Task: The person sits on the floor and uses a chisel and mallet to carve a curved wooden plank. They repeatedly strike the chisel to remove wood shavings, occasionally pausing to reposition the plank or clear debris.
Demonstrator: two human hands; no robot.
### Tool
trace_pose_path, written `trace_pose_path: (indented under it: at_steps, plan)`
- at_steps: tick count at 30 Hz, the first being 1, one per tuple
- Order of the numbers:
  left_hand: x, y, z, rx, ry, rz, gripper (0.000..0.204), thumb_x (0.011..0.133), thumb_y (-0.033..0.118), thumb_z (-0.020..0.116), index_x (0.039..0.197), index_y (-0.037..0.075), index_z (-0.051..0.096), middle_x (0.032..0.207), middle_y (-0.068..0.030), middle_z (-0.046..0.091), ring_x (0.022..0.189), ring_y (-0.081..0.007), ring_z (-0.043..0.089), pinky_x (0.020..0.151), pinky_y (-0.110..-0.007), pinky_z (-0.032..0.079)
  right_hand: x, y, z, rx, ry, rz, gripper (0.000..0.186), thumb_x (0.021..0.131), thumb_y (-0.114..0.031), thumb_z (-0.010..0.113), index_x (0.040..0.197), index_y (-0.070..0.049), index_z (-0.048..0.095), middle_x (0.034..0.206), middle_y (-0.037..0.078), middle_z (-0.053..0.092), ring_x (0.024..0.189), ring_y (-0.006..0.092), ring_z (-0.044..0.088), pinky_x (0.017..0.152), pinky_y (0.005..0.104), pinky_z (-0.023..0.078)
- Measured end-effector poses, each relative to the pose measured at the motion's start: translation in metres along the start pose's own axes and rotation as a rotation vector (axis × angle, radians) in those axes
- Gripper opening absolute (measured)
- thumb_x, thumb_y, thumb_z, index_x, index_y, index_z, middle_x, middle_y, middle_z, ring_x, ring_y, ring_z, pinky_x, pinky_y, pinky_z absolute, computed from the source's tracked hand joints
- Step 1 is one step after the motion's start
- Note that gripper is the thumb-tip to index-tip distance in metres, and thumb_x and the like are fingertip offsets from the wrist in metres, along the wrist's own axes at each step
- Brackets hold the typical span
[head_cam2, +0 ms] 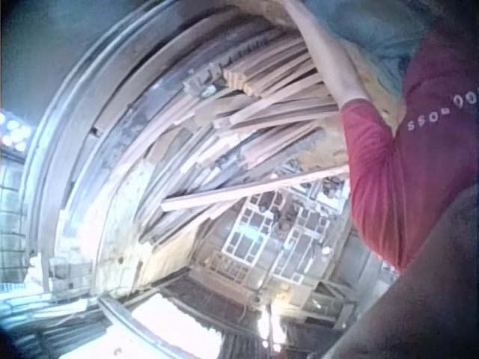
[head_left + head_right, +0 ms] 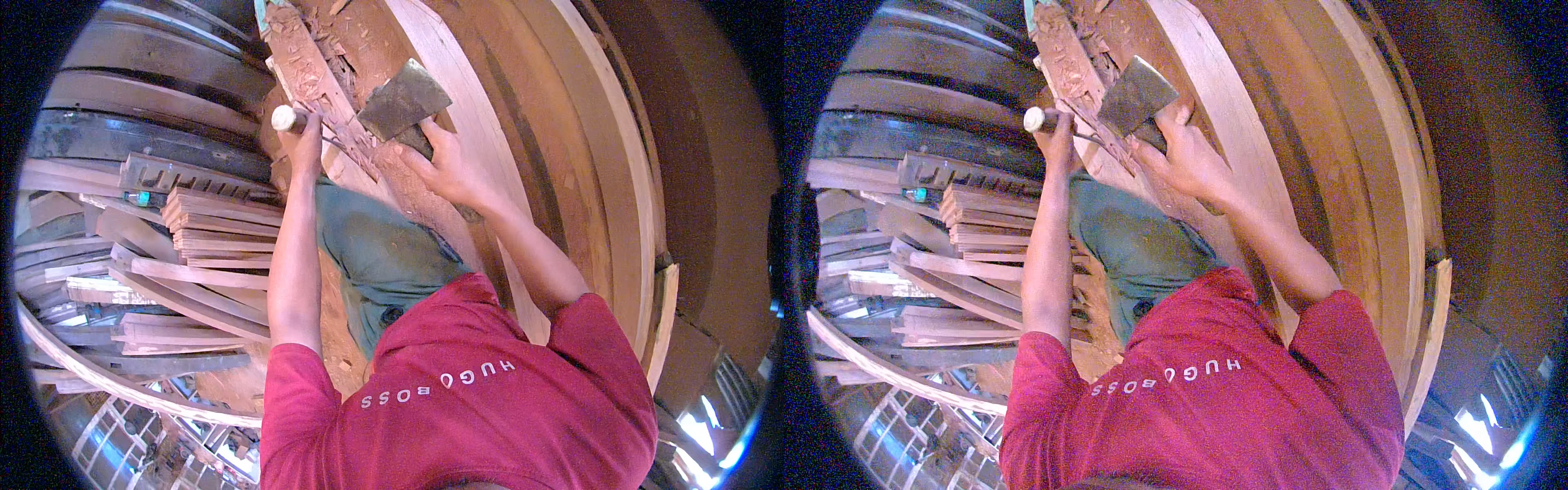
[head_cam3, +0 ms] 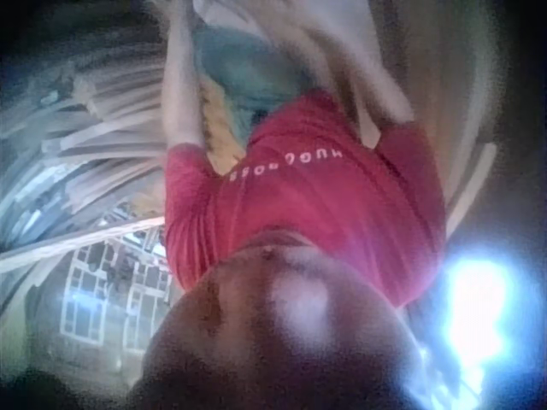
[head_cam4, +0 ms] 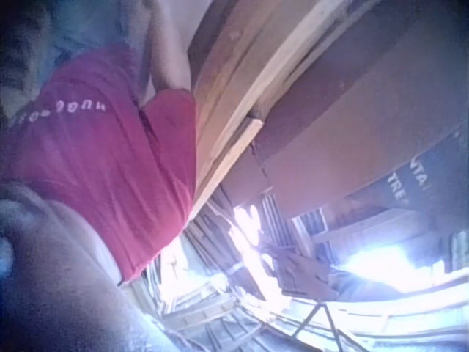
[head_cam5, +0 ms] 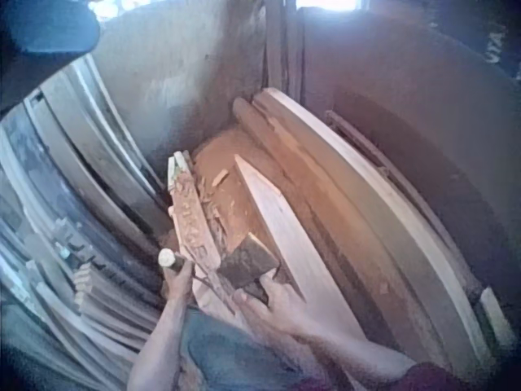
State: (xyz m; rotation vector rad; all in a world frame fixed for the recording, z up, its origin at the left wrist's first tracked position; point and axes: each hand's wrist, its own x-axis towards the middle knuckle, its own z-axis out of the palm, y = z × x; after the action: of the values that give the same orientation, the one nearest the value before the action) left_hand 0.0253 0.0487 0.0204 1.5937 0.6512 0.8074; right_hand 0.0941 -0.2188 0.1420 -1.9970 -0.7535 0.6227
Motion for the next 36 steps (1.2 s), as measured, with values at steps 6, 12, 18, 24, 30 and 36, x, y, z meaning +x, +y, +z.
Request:
trace_pose_path:
  at_steps: [6, 12, 18, 24, 30, 36]
  plan:
    - [0.001, 0.010, 0.009, 0.087, -0.076, -0.049, 0.008, 0.079, 0.008, 0.068, 0.077, 0.005, 0.060, 0.071, 0.0029, 0.060, 0.064, -0.0088, 0.056, 0.059, -0.027, 0.044, -0.001, 0.003, 0.005, 0.035, -0.045, 0.063, 0.045, 0.090, -0.040, 0.061, 0.102, 0.002, 0.053, 0.099, 0.033, 0.062, 0.096, 0.0506, 0.060, 0.083, 0.0549, 0.048]
    - [0.003, 0.011, 0.008, 0.116, -0.080, -0.048, 0.011, 0.079, 0.010, 0.069, 0.074, 0.005, 0.060, 0.069, 0.0030, 0.059, 0.062, -0.0082, 0.055, 0.057, -0.027, 0.044, 0.001, -0.003, 0.004, 0.019, -0.043, 0.041, 0.046, 0.090, -0.041, 0.061, 0.101, 0.002, 0.054, 0.099, 0.033, 0.062, 0.096, 0.0510, 0.059, 0.082, 0.0549, 0.047]
    - [-0.001, 0.021, 0.013, 0.155, -0.086, 0.033, 0.012, 0.080, 0.010, 0.069, 0.074, 0.005, 0.060, 0.067, 0.0034, 0.058, 0.063, -0.0071, 0.055, 0.058, -0.026, 0.044, 0.007, -0.013, -0.001, 0.030, 0.055, -0.128, 0.045, 0.089, -0.039, 0.063, 0.105, 0.002, 0.057, 0.091, 0.029, 0.064, 0.089, 0.0466, 0.063, 0.078, 0.0510, 0.050]
    - [-0.012, 0.020, 0.007, 0.158, -0.042, 0.111, 0.009, 0.080, 0.009, 0.068, 0.076, 0.003, 0.062, 0.068, 0.0030, 0.060, 0.063, -0.0070, 0.056, 0.059, -0.025, 0.046, 0.022, -0.112, -0.027, 0.154, 0.344, -0.500, 0.037, 0.089, -0.033, 0.066, 0.103, 0.001, 0.062, 0.082, 0.023, 0.066, 0.074, 0.0407, 0.066, 0.066, 0.0451, 0.052]
    - [-0.009, 0.012, 0.012, 0.129, -0.069, 0.207, 0.009, 0.081, 0.008, 0.067, 0.086, 0.002, 0.066, 0.075, -0.0008, 0.066, 0.070, -0.0105, 0.061, 0.064, -0.030, 0.050, 0.064, -0.077, 0.010, -0.355, -0.097, -0.259, 0.045, 0.090, -0.031, 0.062, 0.115, 0.005, 0.053, 0.083, 0.028, 0.066, 0.080, 0.0445, 0.065, 0.071, 0.0522, 0.053]
    - [-0.003, -0.009, 0.000, 0.158, -0.058, 0.123, 0.016, 0.079, 0.007, 0.069, 0.094, 0.001, 0.067, 0.086, -0.0037, 0.070, 0.078, -0.0134, 0.065, 0.072, -0.031, 0.051, 0.068, -0.140, -0.019, -0.142, 0.081, -0.474, 0.046, 0.090, -0.037, 0.063, 0.106, 0.005, 0.053, 0.079, 0.029, 0.064, 0.076, 0.0449, 0.065, 0.066, 0.0514, 0.051]
